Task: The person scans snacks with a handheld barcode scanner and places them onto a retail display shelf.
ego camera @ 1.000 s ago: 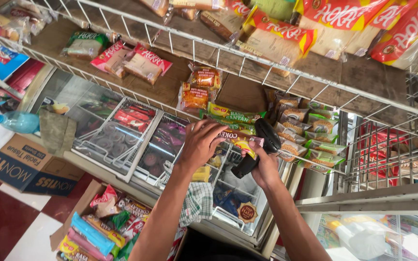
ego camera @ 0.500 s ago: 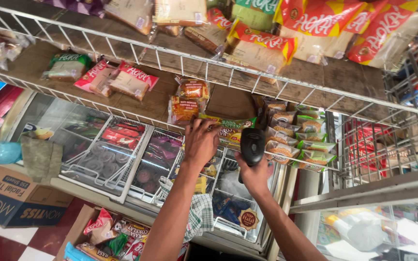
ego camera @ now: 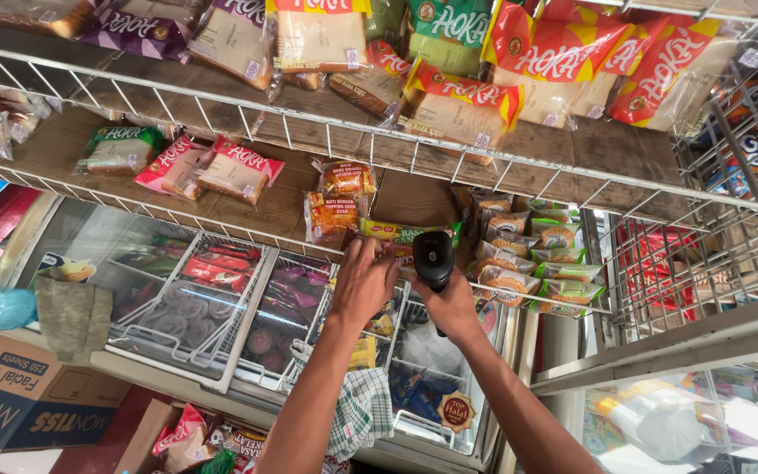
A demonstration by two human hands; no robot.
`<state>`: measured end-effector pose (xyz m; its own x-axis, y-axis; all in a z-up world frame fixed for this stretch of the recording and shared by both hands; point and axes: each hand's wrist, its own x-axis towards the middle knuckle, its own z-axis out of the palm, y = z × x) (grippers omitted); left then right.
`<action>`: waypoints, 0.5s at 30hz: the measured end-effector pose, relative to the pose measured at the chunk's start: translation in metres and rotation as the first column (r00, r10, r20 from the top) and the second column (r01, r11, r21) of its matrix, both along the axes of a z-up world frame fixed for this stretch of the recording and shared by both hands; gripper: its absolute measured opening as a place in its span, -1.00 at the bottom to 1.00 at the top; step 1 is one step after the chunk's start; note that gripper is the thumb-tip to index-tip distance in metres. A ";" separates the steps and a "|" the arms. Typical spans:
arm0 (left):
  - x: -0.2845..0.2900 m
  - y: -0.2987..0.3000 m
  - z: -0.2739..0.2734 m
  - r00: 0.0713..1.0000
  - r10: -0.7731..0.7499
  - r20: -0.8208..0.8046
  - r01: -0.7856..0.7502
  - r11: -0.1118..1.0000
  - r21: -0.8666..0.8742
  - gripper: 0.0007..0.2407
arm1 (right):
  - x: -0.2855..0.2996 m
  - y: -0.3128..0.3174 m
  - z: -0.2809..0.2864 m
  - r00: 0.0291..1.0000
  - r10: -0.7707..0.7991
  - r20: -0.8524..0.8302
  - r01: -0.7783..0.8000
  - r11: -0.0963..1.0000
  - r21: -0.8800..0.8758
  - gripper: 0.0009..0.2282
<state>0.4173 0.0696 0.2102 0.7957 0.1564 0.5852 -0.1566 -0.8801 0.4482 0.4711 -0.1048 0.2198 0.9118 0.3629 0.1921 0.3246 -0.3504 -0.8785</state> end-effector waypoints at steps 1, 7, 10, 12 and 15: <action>0.001 0.000 0.001 1.000 0.003 0.003 -0.003 1.000 0.000 -0.82 | -0.001 0.000 0.002 1.000 0.003 0.003 -0.003 1.000 0.000 -0.74; 0.002 -0.006 0.004 0.996 0.088 -0.027 -0.085 0.992 0.098 -0.83 | 0.000 0.004 0.007 0.992 -0.017 0.127 0.041 0.981 -0.191 -0.69; 0.005 -0.009 0.006 0.989 0.026 0.146 -0.025 1.000 -0.009 -0.84 | 0.001 0.007 0.004 0.997 -0.023 0.068 0.035 0.981 -0.190 -0.73; 0.008 -0.009 0.006 0.957 0.136 0.256 -0.185 0.966 0.181 -0.78 | 0.000 0.009 0.004 0.997 -0.001 0.081 0.017 0.981 -0.196 -0.76; 0.005 -0.007 0.004 0.993 0.091 0.077 -0.093 0.995 0.024 -0.88 | 0.001 0.008 0.004 0.996 -0.044 0.072 0.058 0.976 -0.208 -0.70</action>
